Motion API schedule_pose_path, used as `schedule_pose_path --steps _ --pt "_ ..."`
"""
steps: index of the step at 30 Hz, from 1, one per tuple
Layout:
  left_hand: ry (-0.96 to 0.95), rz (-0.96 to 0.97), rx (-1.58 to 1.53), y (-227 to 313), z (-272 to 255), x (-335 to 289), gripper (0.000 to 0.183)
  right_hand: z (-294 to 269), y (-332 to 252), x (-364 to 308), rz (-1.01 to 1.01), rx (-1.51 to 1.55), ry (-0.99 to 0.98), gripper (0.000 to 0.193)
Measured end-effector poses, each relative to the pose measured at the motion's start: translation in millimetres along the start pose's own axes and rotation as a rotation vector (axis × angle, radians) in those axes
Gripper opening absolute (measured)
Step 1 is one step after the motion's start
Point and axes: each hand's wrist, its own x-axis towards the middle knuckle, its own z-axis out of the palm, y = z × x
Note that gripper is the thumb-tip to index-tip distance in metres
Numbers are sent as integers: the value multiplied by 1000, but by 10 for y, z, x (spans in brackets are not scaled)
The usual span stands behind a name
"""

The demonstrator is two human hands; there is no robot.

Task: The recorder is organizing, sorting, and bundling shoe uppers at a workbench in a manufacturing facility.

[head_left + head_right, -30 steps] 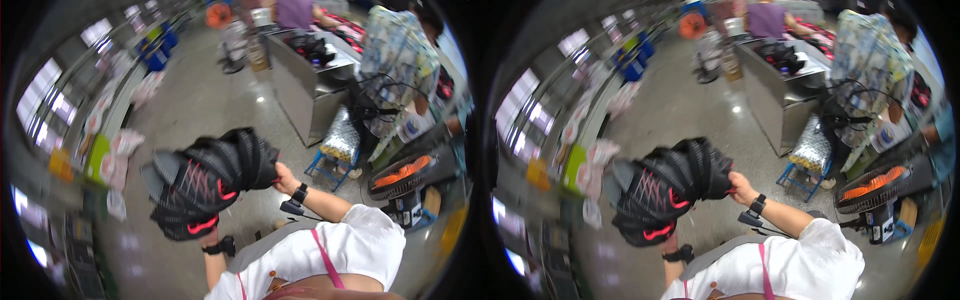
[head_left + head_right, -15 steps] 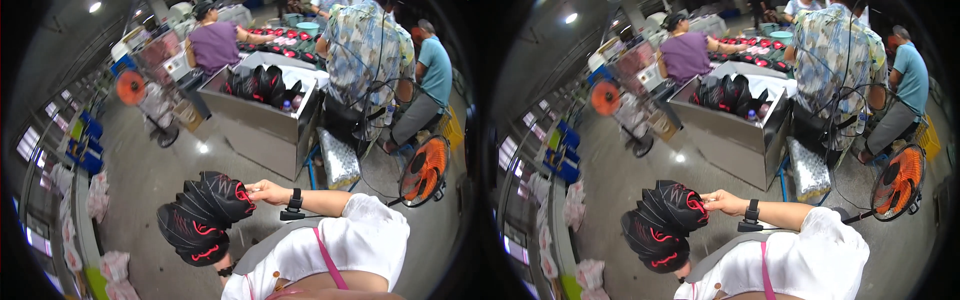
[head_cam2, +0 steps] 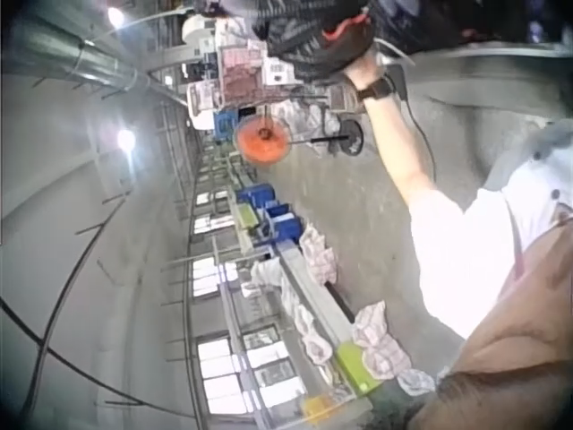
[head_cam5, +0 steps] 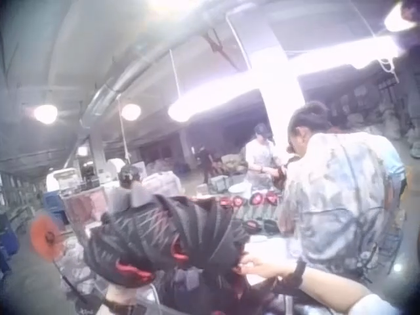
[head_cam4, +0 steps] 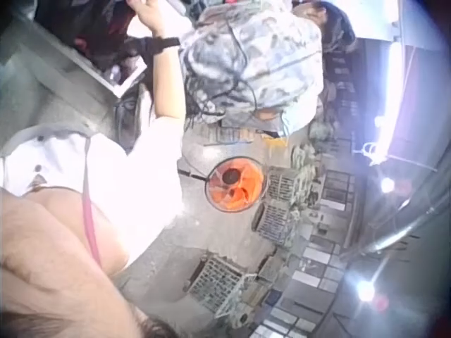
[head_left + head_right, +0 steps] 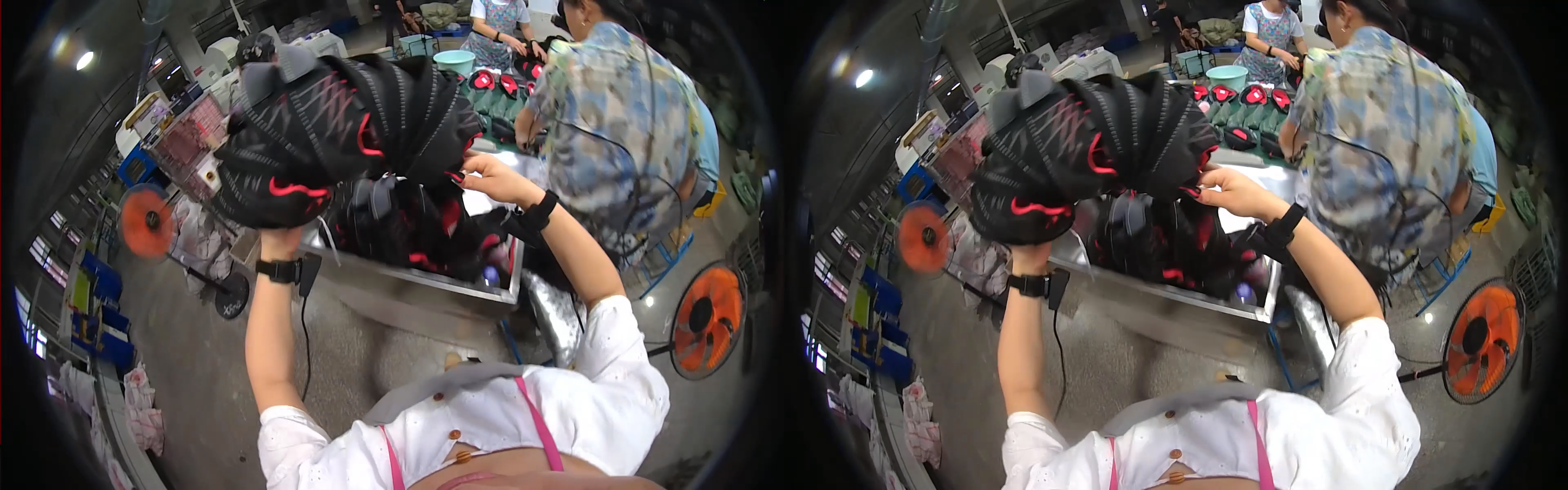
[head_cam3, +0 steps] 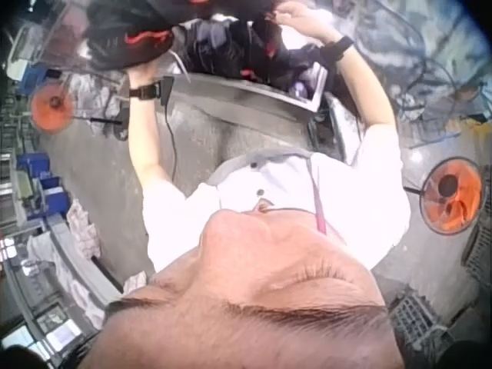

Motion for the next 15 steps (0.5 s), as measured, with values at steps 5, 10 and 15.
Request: schedule_pose_path --steps 5,10,15 --pt "-25 -129 -150 -674 -742 1360 40 -177 716 610 226 -385 -15 27" --pt "245 -228 -35 -1498 -1147 2109 35 -111 1447 778 268 -346 29 24" --pt "192 -400 -105 -2129 -1642 2590 34 -134 1750 1231 531 -374 -74 24"
